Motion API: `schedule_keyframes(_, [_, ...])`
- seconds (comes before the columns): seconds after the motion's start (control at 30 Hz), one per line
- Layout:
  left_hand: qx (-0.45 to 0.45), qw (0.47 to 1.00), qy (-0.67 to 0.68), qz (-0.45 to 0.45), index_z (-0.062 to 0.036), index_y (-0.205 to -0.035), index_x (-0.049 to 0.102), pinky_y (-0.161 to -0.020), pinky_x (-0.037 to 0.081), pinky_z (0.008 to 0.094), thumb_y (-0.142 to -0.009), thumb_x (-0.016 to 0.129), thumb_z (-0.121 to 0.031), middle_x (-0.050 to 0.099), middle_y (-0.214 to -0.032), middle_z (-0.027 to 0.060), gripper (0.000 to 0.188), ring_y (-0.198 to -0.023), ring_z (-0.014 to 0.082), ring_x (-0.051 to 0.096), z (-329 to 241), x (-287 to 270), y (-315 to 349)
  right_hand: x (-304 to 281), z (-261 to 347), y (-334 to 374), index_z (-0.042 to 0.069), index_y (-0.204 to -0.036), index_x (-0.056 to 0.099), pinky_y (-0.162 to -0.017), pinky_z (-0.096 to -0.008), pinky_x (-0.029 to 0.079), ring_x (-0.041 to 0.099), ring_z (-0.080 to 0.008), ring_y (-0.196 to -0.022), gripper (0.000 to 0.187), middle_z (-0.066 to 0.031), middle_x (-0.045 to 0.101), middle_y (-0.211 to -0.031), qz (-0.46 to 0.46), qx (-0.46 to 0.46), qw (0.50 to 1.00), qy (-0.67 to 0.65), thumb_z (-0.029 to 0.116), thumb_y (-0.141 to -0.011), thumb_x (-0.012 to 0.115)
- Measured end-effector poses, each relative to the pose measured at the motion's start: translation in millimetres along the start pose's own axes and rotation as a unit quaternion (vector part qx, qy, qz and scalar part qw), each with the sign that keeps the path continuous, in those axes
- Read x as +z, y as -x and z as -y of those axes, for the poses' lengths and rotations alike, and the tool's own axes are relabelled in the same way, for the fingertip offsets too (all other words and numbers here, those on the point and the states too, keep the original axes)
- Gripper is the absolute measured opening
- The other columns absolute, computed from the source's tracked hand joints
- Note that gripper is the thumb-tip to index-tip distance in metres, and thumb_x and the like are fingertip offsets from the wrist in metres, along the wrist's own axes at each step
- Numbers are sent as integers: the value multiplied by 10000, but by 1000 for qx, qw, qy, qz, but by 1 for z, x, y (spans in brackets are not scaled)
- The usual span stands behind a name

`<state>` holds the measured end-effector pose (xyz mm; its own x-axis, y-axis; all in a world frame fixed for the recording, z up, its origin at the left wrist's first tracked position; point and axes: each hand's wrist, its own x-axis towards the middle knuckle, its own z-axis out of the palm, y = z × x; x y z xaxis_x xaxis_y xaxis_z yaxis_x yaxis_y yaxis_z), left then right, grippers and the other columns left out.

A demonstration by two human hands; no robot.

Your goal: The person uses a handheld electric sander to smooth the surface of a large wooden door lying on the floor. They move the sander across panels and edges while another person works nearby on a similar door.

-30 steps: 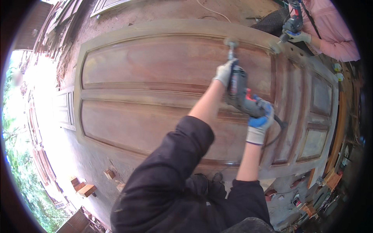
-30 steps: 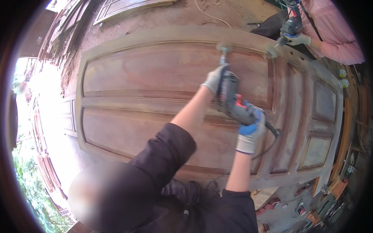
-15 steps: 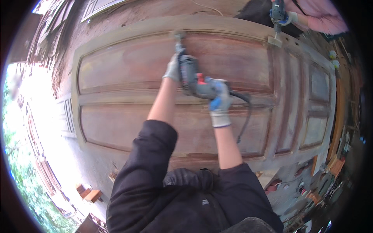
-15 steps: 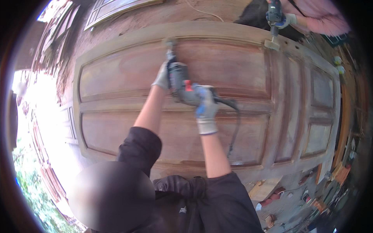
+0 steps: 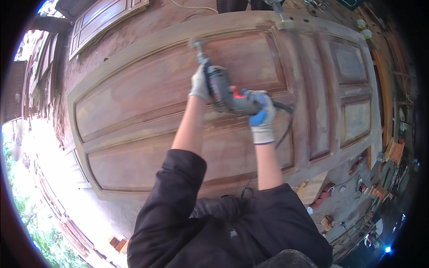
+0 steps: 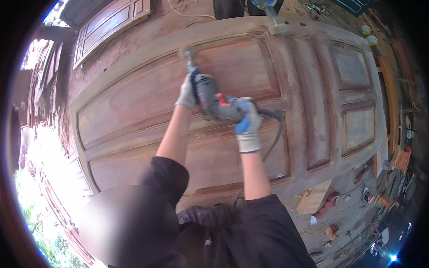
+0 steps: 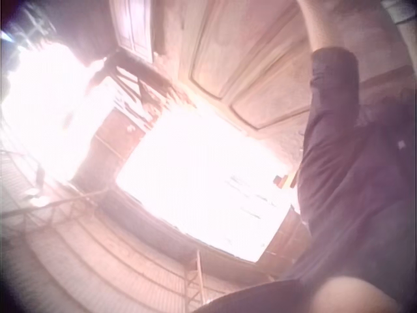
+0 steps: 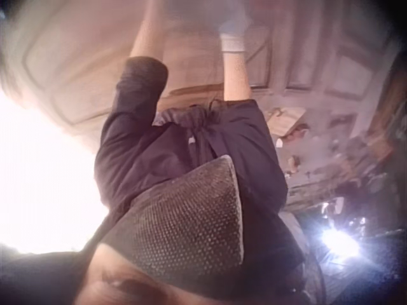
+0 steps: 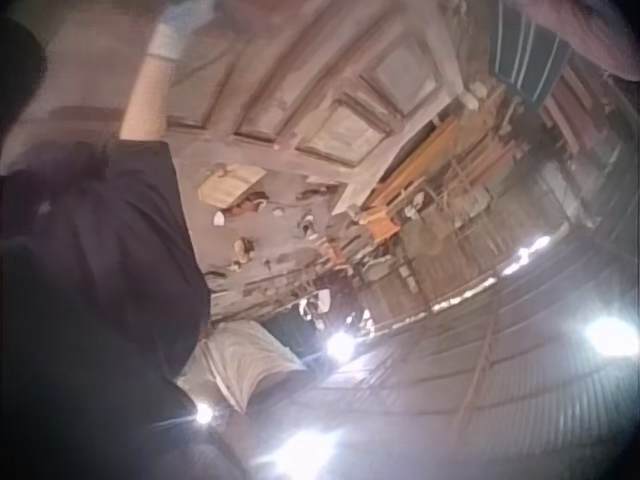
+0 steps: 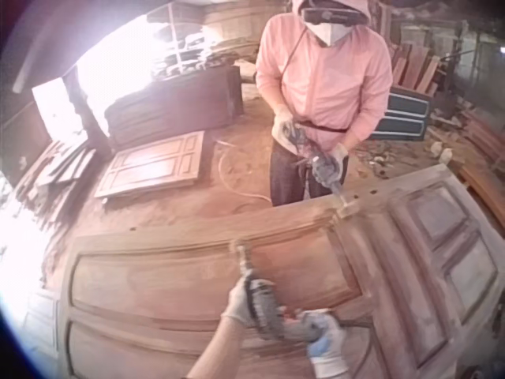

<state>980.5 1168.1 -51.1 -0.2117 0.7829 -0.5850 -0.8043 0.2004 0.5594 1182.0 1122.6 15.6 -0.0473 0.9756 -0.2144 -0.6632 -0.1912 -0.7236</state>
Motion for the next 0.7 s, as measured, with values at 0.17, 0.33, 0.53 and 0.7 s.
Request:
schedule_keyframes(0.17, [-26,984,-160,-70,-20,-877,667,-591,471,323,-725,765,-459,638,-779,58,475,-637,158,579,86,127,-32,-87,88,-37,54,-729,513,-943,-505,448,568,-261,-823,155,-73,496,-701,-12,-89,995,-31,150,-845,549])
schedule_keyframes(0.33, [-38,973,-217,-63,2,-901,683,-616,487,323,-705,774,-452,661,-817,84,503,-667,165,606,118,165,-37,-118,114,-38,62,-711,497,-955,-516,439,562,-265,-824,170,-70,484,-704,-64,-103,992,-46,157,-839,558])
schedule_keyframes(0.53, [-31,993,-93,-63,-54,-901,664,-570,509,332,-832,692,-379,639,-733,65,334,-604,189,606,86,77,7,-79,73,14,60,-711,487,-967,-497,432,575,-254,-808,157,-71,501,-701,-31,-52,998,-22,109,-851,536])
schedule_keyframes(0.7, [-53,998,19,39,-37,-934,648,-654,556,364,-921,543,-416,681,-808,113,393,-688,241,654,32,-58,114,-17,9,112,58,-706,489,-976,-502,421,571,-257,-810,165,-85,510,-733,30,36,999,11,134,-851,515])
